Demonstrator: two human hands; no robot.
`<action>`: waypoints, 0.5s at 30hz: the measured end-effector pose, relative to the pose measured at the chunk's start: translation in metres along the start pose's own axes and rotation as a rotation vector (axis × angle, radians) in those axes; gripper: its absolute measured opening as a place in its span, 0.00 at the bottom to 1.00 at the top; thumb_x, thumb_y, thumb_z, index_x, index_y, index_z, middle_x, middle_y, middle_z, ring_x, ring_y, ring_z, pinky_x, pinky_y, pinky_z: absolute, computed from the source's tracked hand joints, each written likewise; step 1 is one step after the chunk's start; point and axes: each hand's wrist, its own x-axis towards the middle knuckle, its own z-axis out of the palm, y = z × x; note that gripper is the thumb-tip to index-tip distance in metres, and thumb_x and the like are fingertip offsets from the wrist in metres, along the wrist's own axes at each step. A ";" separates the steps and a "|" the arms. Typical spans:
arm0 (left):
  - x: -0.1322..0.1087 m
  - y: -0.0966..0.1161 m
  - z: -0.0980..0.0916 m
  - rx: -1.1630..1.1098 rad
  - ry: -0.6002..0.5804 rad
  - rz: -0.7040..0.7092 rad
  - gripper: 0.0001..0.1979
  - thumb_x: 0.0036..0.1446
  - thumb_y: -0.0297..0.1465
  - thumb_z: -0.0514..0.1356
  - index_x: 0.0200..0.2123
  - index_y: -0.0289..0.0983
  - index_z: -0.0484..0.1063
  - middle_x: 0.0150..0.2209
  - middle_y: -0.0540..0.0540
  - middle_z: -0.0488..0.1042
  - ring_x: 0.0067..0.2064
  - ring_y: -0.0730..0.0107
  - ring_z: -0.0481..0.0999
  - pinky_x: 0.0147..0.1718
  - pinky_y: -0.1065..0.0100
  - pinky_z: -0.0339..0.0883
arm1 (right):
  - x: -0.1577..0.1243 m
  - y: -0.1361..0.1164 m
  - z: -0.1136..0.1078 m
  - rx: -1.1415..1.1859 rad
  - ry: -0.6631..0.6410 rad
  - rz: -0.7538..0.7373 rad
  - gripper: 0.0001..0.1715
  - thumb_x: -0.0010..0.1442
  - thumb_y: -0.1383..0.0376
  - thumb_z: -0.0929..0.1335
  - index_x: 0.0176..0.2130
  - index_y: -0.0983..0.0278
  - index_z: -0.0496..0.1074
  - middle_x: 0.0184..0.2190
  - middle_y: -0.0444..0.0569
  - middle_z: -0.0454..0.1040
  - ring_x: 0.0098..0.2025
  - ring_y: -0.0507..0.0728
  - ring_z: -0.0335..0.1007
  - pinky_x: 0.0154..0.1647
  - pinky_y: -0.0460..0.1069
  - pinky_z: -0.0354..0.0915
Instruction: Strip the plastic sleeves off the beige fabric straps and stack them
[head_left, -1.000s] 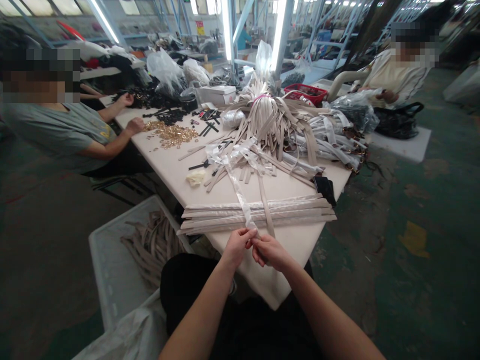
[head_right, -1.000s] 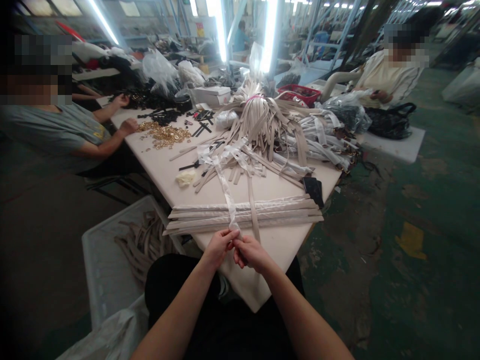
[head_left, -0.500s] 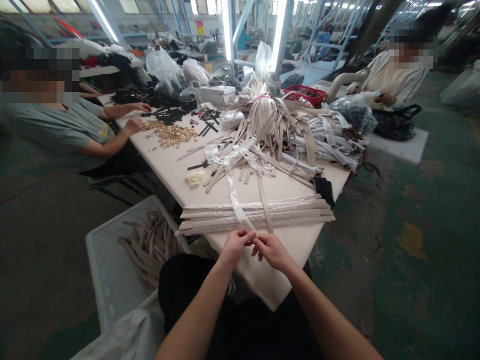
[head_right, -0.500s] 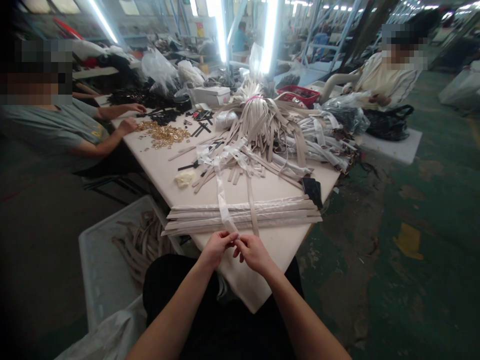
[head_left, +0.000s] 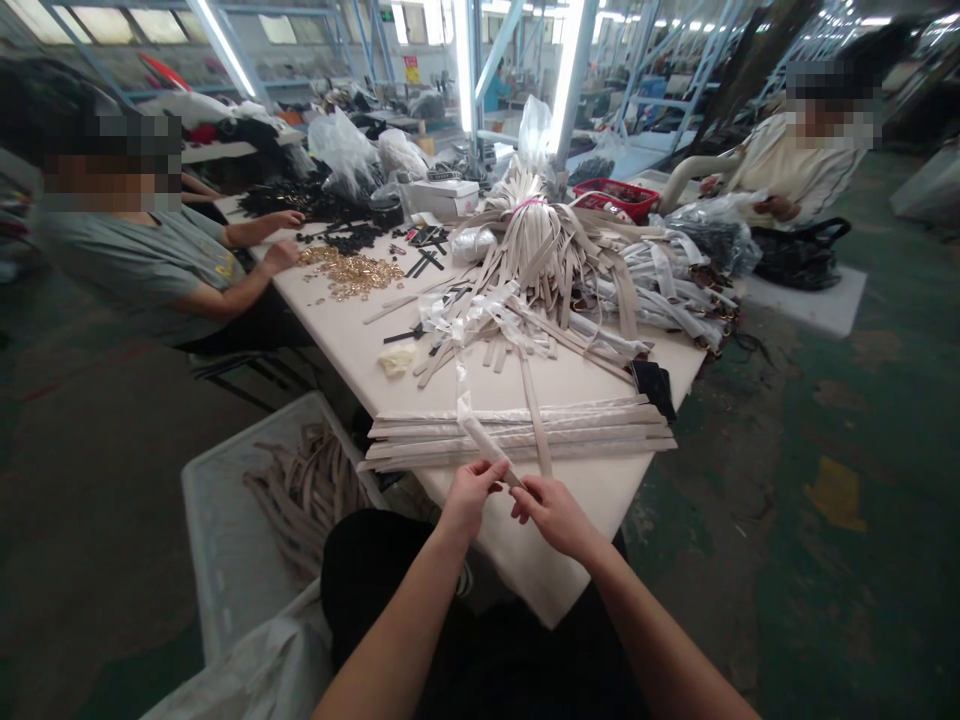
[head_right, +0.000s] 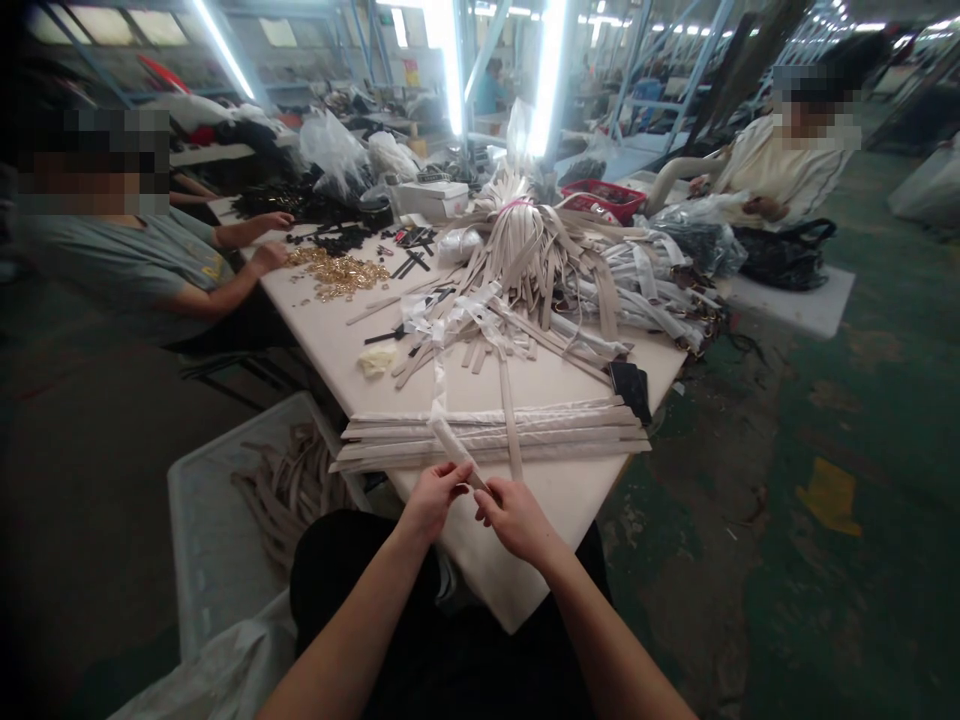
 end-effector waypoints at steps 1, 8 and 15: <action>0.001 0.003 -0.002 -0.017 0.045 0.015 0.18 0.43 0.42 0.73 0.28 0.32 0.80 0.29 0.42 0.77 0.28 0.70 0.72 0.29 0.69 0.62 | -0.001 0.000 -0.002 -0.029 -0.004 -0.005 0.19 0.67 0.56 0.64 0.31 0.64 0.75 0.25 0.48 0.79 0.26 0.55 0.74 0.31 0.47 0.64; -0.004 -0.005 0.003 -0.007 -0.032 -0.048 0.17 0.46 0.42 0.72 0.27 0.32 0.79 0.26 0.43 0.75 0.27 0.71 0.70 0.29 0.69 0.60 | -0.001 0.000 0.003 0.051 0.011 0.043 0.22 0.69 0.55 0.60 0.34 0.65 0.74 0.25 0.49 0.79 0.24 0.54 0.74 0.28 0.47 0.65; -0.015 0.007 0.001 -0.127 -0.137 -0.076 0.15 0.49 0.39 0.70 0.34 0.32 0.79 0.35 0.40 0.79 0.36 0.64 0.76 0.36 0.66 0.66 | -0.011 0.006 -0.011 0.015 -0.038 -0.015 0.19 0.67 0.57 0.63 0.32 0.65 0.75 0.27 0.48 0.79 0.29 0.54 0.74 0.35 0.48 0.66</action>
